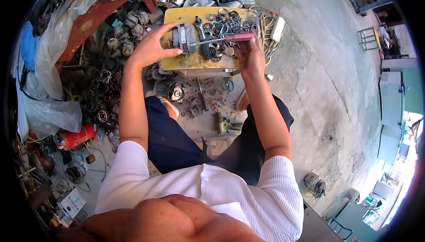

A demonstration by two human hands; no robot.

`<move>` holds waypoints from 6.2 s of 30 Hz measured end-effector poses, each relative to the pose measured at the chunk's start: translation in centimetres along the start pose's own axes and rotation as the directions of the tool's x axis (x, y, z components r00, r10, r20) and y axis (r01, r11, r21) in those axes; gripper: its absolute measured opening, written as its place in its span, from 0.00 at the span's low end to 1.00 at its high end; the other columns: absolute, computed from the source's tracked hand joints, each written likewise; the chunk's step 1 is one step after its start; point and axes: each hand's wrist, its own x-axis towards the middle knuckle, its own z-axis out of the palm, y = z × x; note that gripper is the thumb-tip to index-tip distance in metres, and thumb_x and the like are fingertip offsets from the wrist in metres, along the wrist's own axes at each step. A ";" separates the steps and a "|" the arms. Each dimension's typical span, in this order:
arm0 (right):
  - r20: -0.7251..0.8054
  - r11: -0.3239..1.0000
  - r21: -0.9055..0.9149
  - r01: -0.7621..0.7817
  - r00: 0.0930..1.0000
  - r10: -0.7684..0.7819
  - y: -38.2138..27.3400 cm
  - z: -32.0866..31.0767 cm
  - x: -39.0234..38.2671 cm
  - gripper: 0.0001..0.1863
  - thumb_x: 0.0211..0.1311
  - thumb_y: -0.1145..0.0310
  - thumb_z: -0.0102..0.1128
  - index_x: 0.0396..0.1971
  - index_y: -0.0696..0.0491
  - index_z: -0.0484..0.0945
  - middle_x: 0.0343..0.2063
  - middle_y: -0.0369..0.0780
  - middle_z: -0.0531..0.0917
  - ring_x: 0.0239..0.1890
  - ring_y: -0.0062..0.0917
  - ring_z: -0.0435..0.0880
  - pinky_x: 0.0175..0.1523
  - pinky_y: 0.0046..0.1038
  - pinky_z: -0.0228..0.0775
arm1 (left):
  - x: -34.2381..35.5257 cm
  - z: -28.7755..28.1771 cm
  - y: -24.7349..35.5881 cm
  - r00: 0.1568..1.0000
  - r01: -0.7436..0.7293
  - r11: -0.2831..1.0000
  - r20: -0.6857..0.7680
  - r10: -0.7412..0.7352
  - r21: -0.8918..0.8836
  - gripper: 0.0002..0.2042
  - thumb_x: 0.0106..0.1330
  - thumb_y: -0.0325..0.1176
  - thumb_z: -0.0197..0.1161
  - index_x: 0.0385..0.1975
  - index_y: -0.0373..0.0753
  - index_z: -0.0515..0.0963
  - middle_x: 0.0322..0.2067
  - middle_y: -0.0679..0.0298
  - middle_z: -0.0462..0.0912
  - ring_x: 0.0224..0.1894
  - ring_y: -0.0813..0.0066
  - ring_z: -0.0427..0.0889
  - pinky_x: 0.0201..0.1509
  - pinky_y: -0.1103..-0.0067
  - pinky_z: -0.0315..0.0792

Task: The person uses a screwdriver to tighten a screw on a metal motor component. They also handle and sort through small metal rings and screws from a pile on the work surface.

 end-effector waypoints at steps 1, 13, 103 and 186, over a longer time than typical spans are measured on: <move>-0.040 1.000 -0.016 -0.001 0.999 0.001 -0.1 0.5 -0.1 0.20 0.75 0.62 0.43 0.64 0.45 0.64 0.55 0.41 0.74 0.57 0.32 0.75 0.63 0.39 0.67 | 0.0 0.0 0.0 1.000 -0.003 0.999 -0.008 0.003 0.033 0.41 0.46 0.49 0.75 0.64 0.50 0.67 0.61 0.55 0.71 0.65 0.56 0.68 0.70 0.65 0.54; -0.024 0.996 -0.053 0.075 0.997 -0.077 0.1 -0.4 0.0 0.19 0.72 0.58 0.50 0.59 0.47 0.70 0.49 0.34 0.78 0.53 0.24 0.77 0.57 0.32 0.70 | 0.4 0.2 -0.6 0.999 -0.025 1.000 -0.027 0.024 -0.013 0.39 0.45 0.44 0.77 0.61 0.48 0.68 0.58 0.53 0.74 0.62 0.56 0.71 0.64 0.68 0.65; -0.035 0.995 0.019 0.095 0.995 -0.094 0.9 -0.5 0.5 0.20 0.69 0.64 0.56 0.59 0.44 0.68 0.45 0.30 0.78 0.47 0.19 0.78 0.53 0.29 0.71 | 0.1 1.0 -1.1 0.994 -0.069 0.988 -0.076 0.080 0.137 0.37 0.48 0.45 0.69 0.63 0.53 0.67 0.60 0.59 0.70 0.65 0.61 0.65 0.70 0.66 0.50; 0.011 0.994 0.049 0.100 0.995 -0.101 1.6 -0.9 -0.1 0.17 0.70 0.63 0.54 0.55 0.50 0.67 0.48 0.37 0.77 0.49 0.25 0.80 0.56 0.31 0.74 | 0.3 0.1 -1.4 0.992 -0.125 0.990 0.005 0.125 0.070 0.37 0.51 0.46 0.71 0.65 0.56 0.68 0.58 0.59 0.72 0.61 0.60 0.71 0.64 0.69 0.63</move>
